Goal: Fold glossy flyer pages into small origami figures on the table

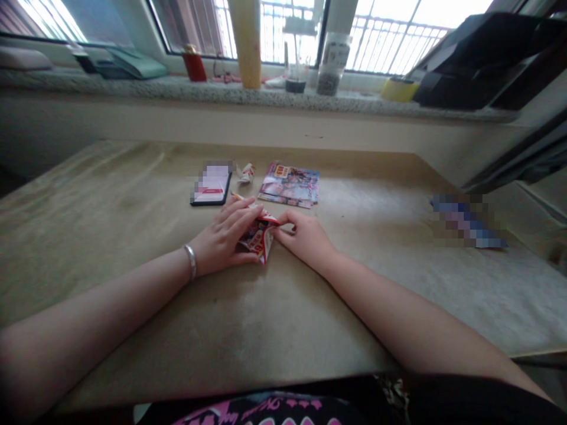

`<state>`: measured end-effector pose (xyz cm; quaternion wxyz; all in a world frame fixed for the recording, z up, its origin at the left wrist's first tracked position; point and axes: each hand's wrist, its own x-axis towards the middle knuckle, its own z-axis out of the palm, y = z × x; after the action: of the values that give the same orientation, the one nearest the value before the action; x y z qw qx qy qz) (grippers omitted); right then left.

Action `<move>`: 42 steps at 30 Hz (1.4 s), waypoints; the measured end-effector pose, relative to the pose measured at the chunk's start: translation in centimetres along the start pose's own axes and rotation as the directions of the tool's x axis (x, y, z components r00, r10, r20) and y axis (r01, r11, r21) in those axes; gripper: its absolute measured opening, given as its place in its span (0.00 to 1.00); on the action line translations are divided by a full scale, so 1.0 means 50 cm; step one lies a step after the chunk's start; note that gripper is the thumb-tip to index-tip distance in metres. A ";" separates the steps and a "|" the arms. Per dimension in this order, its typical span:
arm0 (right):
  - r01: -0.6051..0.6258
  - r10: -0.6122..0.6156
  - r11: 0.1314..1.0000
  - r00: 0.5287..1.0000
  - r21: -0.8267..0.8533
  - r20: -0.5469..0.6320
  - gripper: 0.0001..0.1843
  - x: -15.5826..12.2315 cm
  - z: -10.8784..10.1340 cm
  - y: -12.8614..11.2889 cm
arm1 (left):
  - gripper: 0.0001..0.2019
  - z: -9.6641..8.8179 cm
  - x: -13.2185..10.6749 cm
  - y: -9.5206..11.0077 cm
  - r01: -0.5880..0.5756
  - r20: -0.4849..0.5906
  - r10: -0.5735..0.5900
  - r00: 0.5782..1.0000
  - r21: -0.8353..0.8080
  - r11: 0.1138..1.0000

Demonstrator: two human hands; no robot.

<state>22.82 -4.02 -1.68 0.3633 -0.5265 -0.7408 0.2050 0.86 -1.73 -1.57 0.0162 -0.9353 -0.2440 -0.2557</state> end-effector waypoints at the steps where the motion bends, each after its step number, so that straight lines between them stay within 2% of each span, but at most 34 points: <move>1: 0.004 -0.004 1.000 1.000 -0.012 -0.014 0.08 0.000 -0.001 -0.001 | 0.48 -0.001 0.001 0.000 -0.011 -0.010 0.012 1.000 0.024 1.000; 6: 0.015 -0.015 1.000 0.998 -0.001 -0.068 0.08 -0.002 -0.004 -0.003 | 0.46 -0.011 0.001 0.004 -0.035 -0.037 0.039 0.999 0.118 0.992; 9: -0.012 0.015 0.999 0.996 0.033 -0.090 0.08 -0.002 -0.005 -0.004 | 0.48 -0.017 0.002 0.009 -0.036 -0.012 0.038 0.999 0.141 0.989; 15: -0.109 0.123 0.946 0.992 0.305 -0.026 0.10 0.003 0.004 -0.006 | 0.58 -0.023 0.005 0.018 0.017 0.028 -0.021 0.999 0.137 0.990; 19: -0.129 0.143 0.893 0.990 0.431 0.001 0.12 0.005 0.014 -0.003 | 0.52 -0.023 0.006 0.021 0.044 0.011 -0.046 0.999 0.140 0.989; 22: -0.112 0.125 0.897 0.992 0.427 -0.002 0.12 0.005 0.016 0.001 | 0.45 -0.020 0.007 0.021 0.074 -0.029 -0.070 0.997 0.162 0.984; 28: -0.050 0.071 0.940 0.996 0.337 -0.051 0.09 0.005 0.008 0.008 | 0.41 -0.019 0.025 0.032 0.135 -0.027 -0.132 0.991 0.169 0.976; 33: -0.022 0.044 0.964 0.996 0.265 -0.077 0.08 0.001 -0.003 0.008 | 0.43 -0.013 0.040 0.042 0.145 -0.002 -0.147 0.989 0.160 0.976; 37: -0.025 0.044 0.969 0.996 0.248 -0.072 0.08 -0.001 -0.006 0.009 | 0.47 -0.006 0.047 0.040 0.204 -0.036 -0.201 0.979 0.169 0.964; 42: -0.019 0.036 0.969 0.997 0.246 -0.065 0.07 0.002 -0.003 0.010 | 0.45 -0.006 0.048 0.040 0.248 -0.064 -0.241 0.968 0.172 0.953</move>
<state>23.23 -3.75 -1.88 0.4479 -0.4945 -0.6896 0.2817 3.43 -2.47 0.05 0.0733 -0.8870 -0.3794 -0.2528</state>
